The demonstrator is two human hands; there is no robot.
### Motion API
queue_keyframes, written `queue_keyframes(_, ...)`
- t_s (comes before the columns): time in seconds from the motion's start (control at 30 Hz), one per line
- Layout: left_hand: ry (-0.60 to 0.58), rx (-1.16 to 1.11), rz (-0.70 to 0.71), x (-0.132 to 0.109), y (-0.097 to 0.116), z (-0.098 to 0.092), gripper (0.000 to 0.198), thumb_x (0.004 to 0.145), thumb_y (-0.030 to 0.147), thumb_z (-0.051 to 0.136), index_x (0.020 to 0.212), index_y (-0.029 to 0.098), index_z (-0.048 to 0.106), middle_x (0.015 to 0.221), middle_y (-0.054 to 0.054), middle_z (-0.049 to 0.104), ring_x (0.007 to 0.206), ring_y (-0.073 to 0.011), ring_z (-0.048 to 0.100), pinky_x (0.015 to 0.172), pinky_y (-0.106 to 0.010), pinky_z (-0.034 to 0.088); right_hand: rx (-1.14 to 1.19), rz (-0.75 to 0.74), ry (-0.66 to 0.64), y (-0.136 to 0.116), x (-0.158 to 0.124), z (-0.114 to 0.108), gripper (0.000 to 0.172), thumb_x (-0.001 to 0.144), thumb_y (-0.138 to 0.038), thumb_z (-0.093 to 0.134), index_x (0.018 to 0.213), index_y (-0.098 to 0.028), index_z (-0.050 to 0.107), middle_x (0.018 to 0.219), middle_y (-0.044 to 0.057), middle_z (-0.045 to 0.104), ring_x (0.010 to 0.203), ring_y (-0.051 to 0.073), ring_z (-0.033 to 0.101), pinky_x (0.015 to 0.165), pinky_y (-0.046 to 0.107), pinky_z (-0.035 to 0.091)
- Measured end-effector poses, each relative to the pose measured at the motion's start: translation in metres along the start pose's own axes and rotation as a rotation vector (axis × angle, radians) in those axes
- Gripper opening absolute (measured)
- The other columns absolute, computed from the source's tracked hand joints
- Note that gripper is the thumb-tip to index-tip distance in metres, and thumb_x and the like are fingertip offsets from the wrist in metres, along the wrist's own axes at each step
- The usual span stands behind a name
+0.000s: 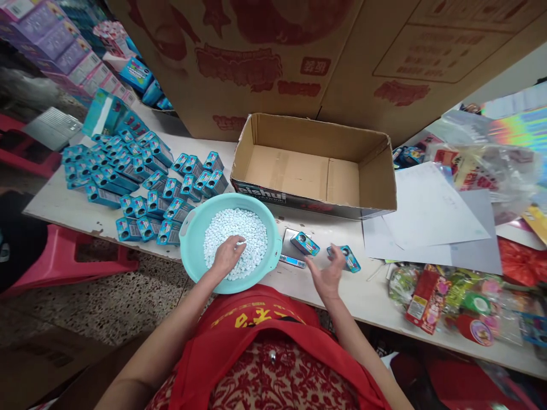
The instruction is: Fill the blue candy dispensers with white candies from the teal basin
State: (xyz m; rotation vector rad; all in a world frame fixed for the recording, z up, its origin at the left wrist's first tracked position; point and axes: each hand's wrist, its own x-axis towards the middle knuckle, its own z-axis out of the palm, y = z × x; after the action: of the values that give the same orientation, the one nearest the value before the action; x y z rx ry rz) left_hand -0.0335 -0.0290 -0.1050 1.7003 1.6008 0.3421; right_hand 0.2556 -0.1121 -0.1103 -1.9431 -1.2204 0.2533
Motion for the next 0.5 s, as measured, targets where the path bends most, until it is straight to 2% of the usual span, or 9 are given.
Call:
queue_keyframes(0.1,0.033,-0.204,-0.012,0.002,0.017,0.002,0.019,0.081,0.034,0.049,0.087,0.022,0.062,0.097,-0.003,0.066,0.082,-0.019,0.061,0.08,-0.031,0.045,0.079,0.169,-0.157,-0.009,0.011,0.021,0.055,0.066,-0.06,0.064,0.097,-0.016,0.054,0.092,0.009,0.06,0.086,0.024,0.056,0.076,0.041,0.046)
queue_keyframes(0.17,0.028,-0.394,-0.077,0.002,0.028,0.0,0.018,0.078,0.036,0.053,0.081,0.021,0.061,0.091,-0.004,0.066,0.079,-0.0185,0.061,0.077,-0.031,0.045,0.093,0.171,-0.166,-0.022,0.022,0.02,0.046,0.067,-0.056,0.065,0.089,-0.016,0.056,0.083,0.005,0.06,0.079,0.022,0.055,0.074,0.039,0.045)
queue_keyframes(0.27,0.018,-0.818,-0.257,0.002,0.047,-0.006,0.028,0.073,0.045,0.06,0.082,0.019,0.061,0.087,-0.005,0.066,0.074,-0.0176,0.062,0.07,-0.03,0.046,0.112,-0.095,-0.142,-0.059,0.039,0.002,0.034,0.071,-0.044,0.069,0.091,-0.018,0.059,0.087,0.004,0.06,0.082,0.02,0.056,0.076,0.035,0.044)
queue_keyframes(0.37,0.015,-1.262,-0.377,0.005,0.07,-0.012,0.044,0.072,0.056,0.062,0.091,0.017,0.062,0.093,-0.008,0.067,0.077,-0.0169,0.063,0.069,-0.028,0.047,0.133,-0.397,-0.217,-0.1,0.046,-0.011,0.028,0.075,-0.031,0.069,0.099,-0.021,0.06,0.093,0.004,0.063,0.086,0.02,0.057,0.078,0.034,0.043)
queue_keyframes(0.43,-0.008,-1.472,-0.456,0.009,0.084,-0.013,0.047,0.077,0.059,0.057,0.094,0.016,0.063,0.095,-0.009,0.067,0.074,-0.0148,0.062,0.065,-0.026,0.047,0.083,-0.559,-0.3,-0.119,0.045,-0.007,0.025,0.077,-0.027,0.065,0.101,-0.022,0.06,0.092,0.004,0.064,0.087,0.021,0.057,0.079,0.035,0.041)
queue_keyframes(0.5,-0.02,-1.586,-0.574,0.014,0.093,-0.01,0.044,0.082,0.055,0.052,0.09,0.014,0.064,0.088,-0.009,0.067,0.066,-0.0127,0.059,0.059,-0.024,0.045,0.004,-0.648,-0.37,-0.128,0.041,0.003,0.021,0.079,-0.024,0.061,0.1,-0.022,0.061,0.089,0.003,0.065,0.084,0.021,0.057,0.078,0.035,0.039)
